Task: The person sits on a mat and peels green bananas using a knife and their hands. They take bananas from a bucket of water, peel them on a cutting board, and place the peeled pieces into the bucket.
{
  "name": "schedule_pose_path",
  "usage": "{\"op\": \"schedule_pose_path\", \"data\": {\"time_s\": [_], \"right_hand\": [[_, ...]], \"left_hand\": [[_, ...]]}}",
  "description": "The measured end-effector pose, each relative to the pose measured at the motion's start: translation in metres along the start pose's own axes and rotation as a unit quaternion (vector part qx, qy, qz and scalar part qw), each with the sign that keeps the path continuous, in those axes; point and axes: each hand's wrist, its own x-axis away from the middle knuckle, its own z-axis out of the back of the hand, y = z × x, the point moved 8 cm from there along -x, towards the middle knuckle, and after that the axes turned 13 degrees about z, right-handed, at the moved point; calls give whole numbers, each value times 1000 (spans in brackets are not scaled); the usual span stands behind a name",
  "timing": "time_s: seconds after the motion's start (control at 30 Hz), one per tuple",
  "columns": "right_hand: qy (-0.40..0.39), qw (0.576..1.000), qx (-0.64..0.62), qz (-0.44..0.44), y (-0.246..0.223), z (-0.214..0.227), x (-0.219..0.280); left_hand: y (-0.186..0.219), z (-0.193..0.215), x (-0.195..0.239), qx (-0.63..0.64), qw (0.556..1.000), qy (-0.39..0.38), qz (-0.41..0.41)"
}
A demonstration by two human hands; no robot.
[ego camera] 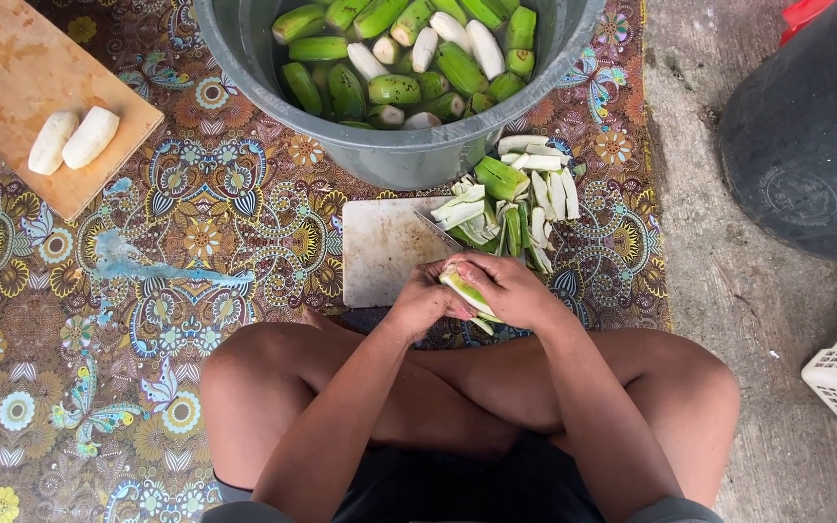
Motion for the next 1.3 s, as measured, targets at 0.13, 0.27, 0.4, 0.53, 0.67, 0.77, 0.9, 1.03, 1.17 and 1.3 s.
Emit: {"op": "schedule_pose_path", "data": {"time_s": [0.13,0.27,0.4,0.53,0.67,0.77,0.9,1.03,1.17,1.3], "right_hand": [[-42,997,51,-47,17,-4,-6],[-39,994,15,-101,47,-10,-19],[38,979,-99,-174,-10,-4,-12],[74,964,-156,-203,97,-24,-2],[117,966,-195,-125,82,1,5],[235,936,-229,-128,100,3,9],[358,883,-293,-78,133,1,12],[382,855,-337,-96,171,-8,18],[382,858,-330,-96,172,-10,16],[314,920,-210,-99,148,-11,12]], "left_hand": [[-4,13,-8,-15,999,43,29],[11,20,-12,-24,996,76,38],[11,35,-14,-59,987,110,100],[6,31,-16,-100,980,115,130],[33,28,-6,-147,979,134,51],[57,27,19,-45,984,173,-6],[48,18,25,-161,968,189,15],[6,33,-26,-191,969,150,-43],[29,15,-5,-153,981,96,-64],[34,11,-7,-153,985,52,-55]]}}
